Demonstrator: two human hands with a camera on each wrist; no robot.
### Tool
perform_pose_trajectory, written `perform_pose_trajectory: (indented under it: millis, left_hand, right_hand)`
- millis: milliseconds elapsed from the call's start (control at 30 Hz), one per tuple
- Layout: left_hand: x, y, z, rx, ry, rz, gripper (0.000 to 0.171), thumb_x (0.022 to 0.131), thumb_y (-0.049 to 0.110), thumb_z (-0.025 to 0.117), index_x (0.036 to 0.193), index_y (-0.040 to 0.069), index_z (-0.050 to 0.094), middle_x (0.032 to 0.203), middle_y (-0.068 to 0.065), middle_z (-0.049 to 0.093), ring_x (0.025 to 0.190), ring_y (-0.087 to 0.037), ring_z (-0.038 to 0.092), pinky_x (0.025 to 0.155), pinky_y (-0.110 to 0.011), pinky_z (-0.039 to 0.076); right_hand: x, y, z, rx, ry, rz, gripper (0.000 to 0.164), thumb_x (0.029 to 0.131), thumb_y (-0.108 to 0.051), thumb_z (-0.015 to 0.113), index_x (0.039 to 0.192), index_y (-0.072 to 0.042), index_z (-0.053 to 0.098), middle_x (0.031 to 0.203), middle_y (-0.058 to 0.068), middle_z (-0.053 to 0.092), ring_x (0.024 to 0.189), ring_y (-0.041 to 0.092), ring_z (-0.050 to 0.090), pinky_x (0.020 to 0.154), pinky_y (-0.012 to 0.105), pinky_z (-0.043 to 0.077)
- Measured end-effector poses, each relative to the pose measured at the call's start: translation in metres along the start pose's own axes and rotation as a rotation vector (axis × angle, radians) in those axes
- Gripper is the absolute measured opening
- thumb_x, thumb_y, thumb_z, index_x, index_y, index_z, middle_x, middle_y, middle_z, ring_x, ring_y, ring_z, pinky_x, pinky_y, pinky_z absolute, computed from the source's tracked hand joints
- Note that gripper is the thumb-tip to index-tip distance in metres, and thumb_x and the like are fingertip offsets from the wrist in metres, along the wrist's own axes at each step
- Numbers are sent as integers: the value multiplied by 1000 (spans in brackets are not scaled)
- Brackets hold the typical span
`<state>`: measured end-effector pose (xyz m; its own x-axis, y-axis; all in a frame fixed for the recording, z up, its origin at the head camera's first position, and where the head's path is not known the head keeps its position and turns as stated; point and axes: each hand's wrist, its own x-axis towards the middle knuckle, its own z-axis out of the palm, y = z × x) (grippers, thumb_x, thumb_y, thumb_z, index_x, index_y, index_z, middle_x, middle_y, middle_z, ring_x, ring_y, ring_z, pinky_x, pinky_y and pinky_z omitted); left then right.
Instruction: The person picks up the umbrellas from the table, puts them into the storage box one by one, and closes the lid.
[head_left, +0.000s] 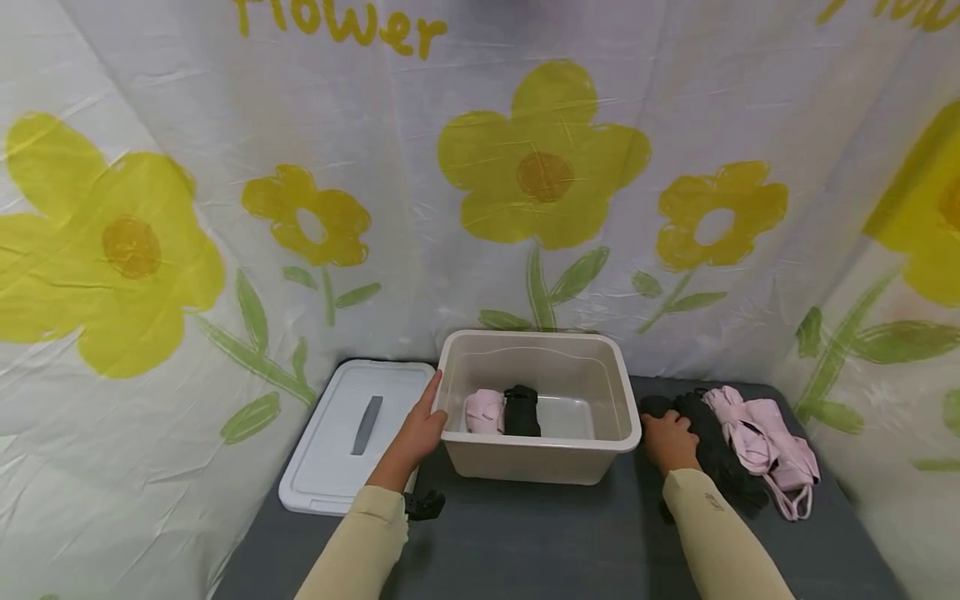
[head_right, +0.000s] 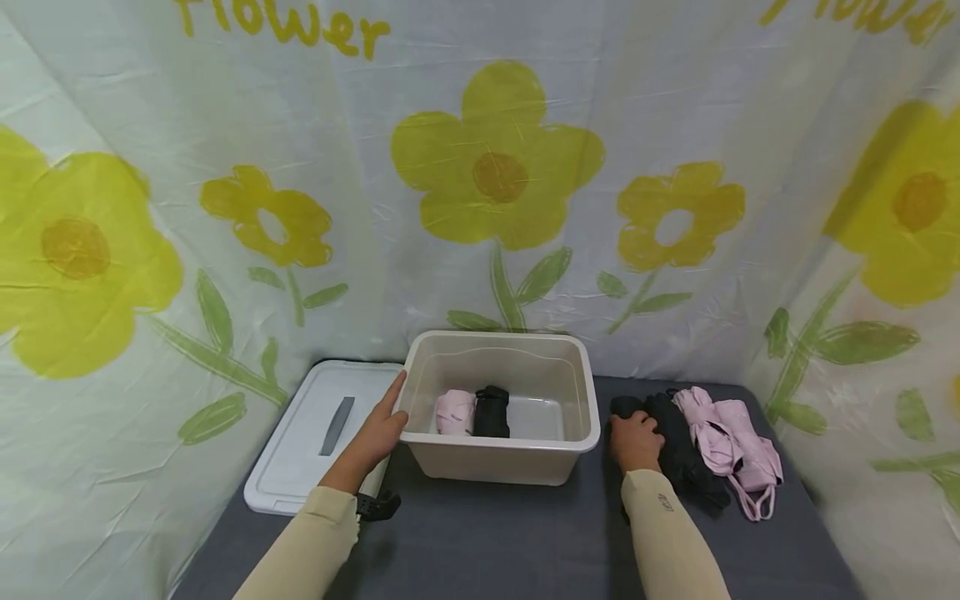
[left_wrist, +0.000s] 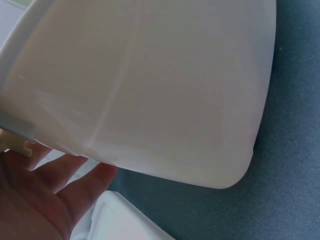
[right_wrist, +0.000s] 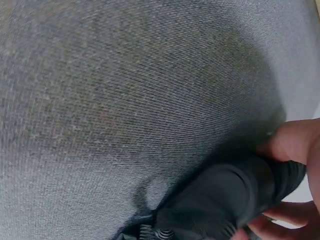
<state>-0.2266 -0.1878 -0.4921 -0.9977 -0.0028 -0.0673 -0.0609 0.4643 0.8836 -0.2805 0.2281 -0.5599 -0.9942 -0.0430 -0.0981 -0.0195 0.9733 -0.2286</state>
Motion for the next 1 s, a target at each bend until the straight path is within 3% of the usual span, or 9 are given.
perform_pose_trajectory:
  millis: [300,700,1000]
  left_hand:
    - [-3,4,-1,35,3,-5,71,95,9,35,157,31,9,163,-11,15,147,-37,20,114,-61,22]
    - [-3,3,-2,32,-9,1,71,95,11,34,157,35,6,164,-7,13,149,-34,17,115,-59,21]
    - [-3,4,-3,26,-15,-10,71,97,11,34,156,36,5,164,-6,12,149,-35,17,115,-60,21]
  right_hand:
    - [1,6,-1,76,-25,21,38,97,-6,42,134,-1,51,120,43,45,109,63,42,79,73,41]
    - [2,22,-4,168,41,-42,53,82,-9,60,133,4,51,123,36,55,112,55,51,89,65,42]
    - [-4,27,-12,276,38,-35,55,85,-15,59,137,-2,49,133,34,51,116,53,50,90,65,42]
